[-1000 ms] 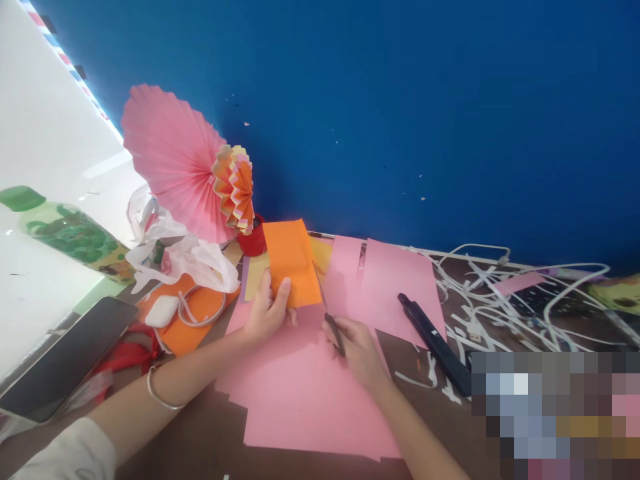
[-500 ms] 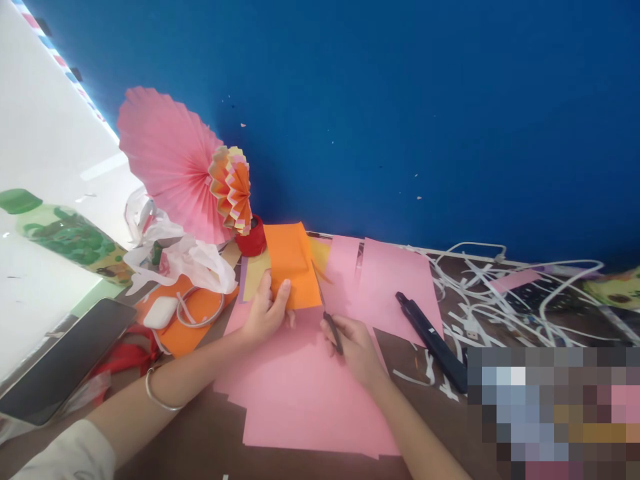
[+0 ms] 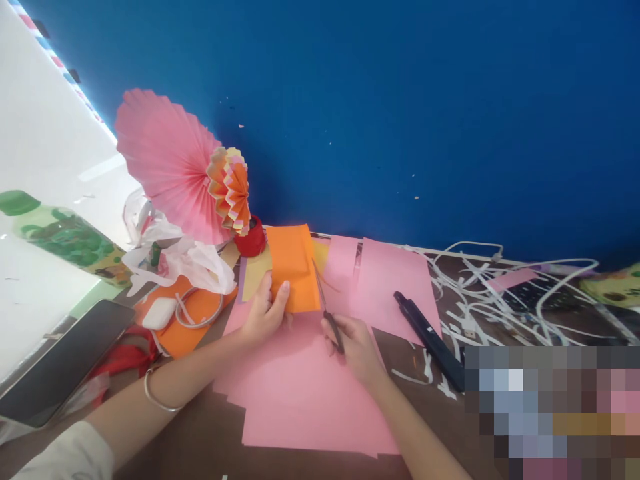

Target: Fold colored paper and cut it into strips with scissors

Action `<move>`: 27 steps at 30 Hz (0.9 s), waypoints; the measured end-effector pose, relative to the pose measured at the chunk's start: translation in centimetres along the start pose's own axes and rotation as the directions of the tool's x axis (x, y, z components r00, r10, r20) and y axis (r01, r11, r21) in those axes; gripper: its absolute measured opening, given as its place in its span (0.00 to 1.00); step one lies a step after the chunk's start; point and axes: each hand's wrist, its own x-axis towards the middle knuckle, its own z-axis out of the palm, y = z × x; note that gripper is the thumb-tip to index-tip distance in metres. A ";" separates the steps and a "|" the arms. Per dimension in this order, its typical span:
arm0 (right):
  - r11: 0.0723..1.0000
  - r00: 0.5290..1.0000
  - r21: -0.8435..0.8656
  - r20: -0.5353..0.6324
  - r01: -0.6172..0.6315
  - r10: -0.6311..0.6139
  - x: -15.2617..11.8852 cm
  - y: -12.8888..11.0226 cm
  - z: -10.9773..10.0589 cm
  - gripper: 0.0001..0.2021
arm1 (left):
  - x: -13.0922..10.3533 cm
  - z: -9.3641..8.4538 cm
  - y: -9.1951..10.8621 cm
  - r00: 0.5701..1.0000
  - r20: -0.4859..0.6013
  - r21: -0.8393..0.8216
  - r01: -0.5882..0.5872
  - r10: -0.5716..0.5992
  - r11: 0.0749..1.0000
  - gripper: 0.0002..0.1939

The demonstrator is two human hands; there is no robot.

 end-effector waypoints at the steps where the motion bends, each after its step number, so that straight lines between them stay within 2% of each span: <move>1: 1.000 1.000 -0.001 0.003 0.003 -0.003 0.0 0.0 0.0 0.19 | 0.0 0.0 0.0 1.000 0.003 0.001 0.003 -0.003 1.000 0.16; 12: 1.000 1.000 0.010 0.004 -0.001 0.001 0.0 0.2 0.0 0.19 | -0.2 0.1 0.3 1.000 0.013 0.002 0.018 -0.018 1.000 0.14; 27: 1.000 1.000 0.017 0.012 0.024 -0.024 0.1 0.4 -0.1 0.19 | -0.2 0.0 -0.3 0.999 0.047 0.051 0.018 -0.021 0.999 0.18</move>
